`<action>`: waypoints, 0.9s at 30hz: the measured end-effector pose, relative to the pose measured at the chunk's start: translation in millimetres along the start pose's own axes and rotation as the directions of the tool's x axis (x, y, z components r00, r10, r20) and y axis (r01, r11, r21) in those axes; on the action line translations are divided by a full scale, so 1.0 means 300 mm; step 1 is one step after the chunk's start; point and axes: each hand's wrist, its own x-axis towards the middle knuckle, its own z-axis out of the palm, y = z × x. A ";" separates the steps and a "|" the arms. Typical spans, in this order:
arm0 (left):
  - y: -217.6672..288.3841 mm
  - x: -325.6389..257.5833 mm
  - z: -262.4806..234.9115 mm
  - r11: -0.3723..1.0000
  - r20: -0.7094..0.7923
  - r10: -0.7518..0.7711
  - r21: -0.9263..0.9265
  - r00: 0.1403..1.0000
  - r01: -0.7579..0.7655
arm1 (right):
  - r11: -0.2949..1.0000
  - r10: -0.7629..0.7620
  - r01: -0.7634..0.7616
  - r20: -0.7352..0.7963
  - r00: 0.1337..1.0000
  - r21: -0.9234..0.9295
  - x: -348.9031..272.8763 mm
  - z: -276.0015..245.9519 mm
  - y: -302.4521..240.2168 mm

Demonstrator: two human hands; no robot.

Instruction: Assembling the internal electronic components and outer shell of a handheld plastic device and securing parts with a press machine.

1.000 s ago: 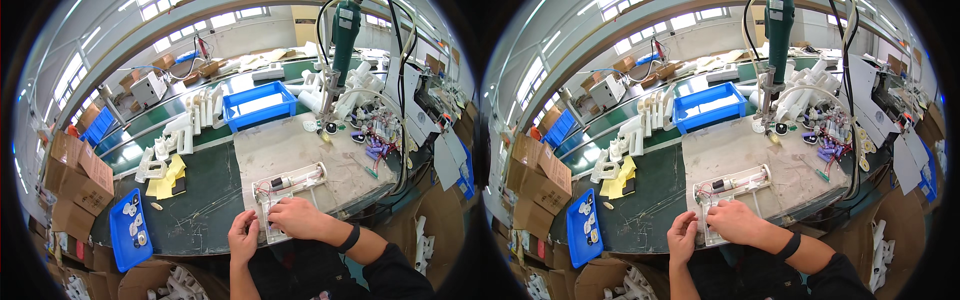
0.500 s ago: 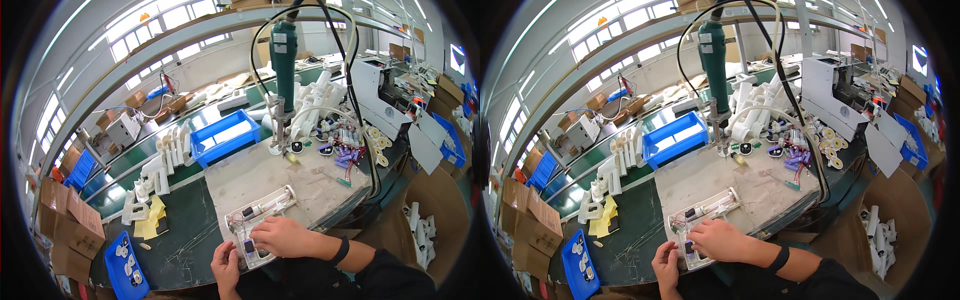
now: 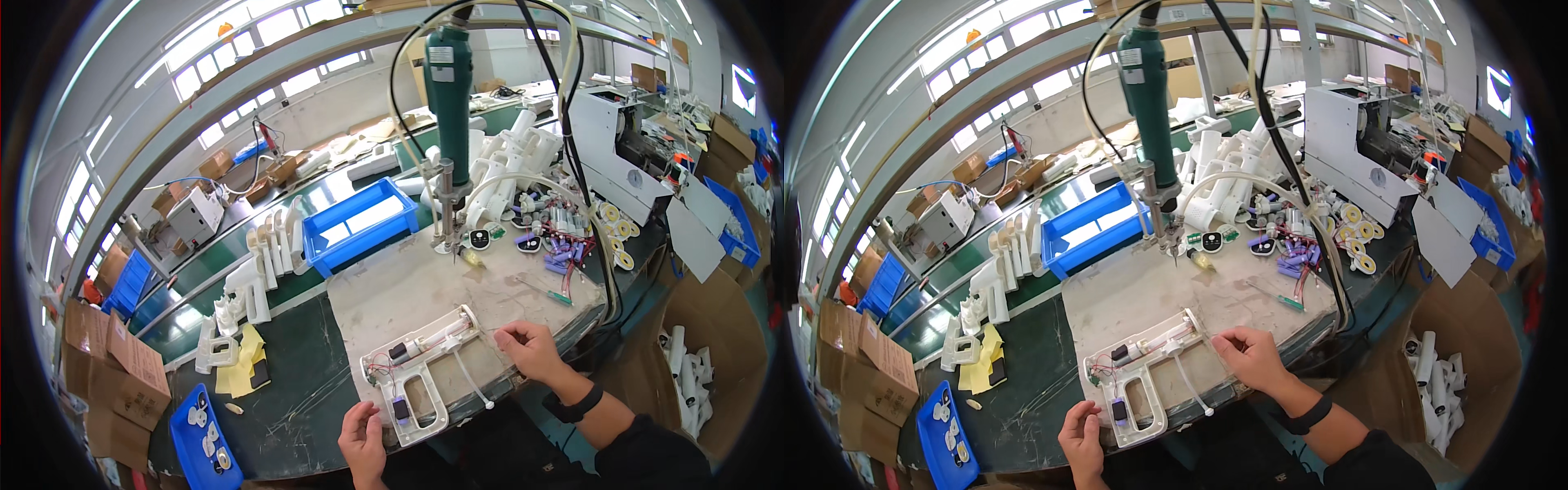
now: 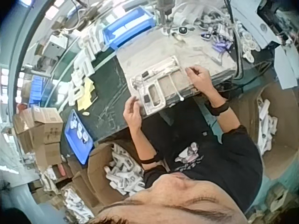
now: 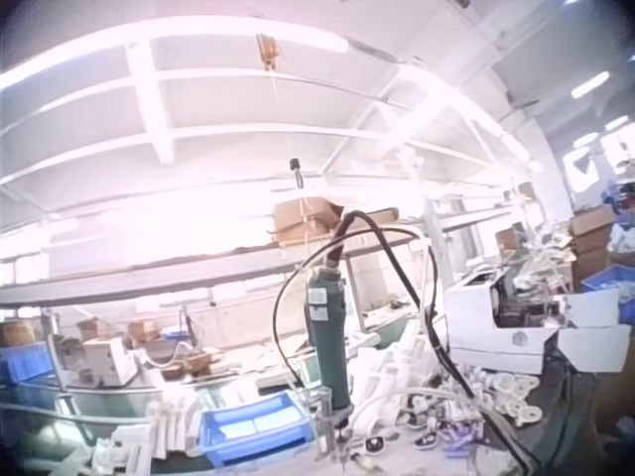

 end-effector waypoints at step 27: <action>-0.045 0.057 -0.104 0.922 -0.266 0.069 0.386 0.962 0.040 | 0.955 -0.192 0.195 0.037 0.981 -0.222 0.009 -0.009 -0.003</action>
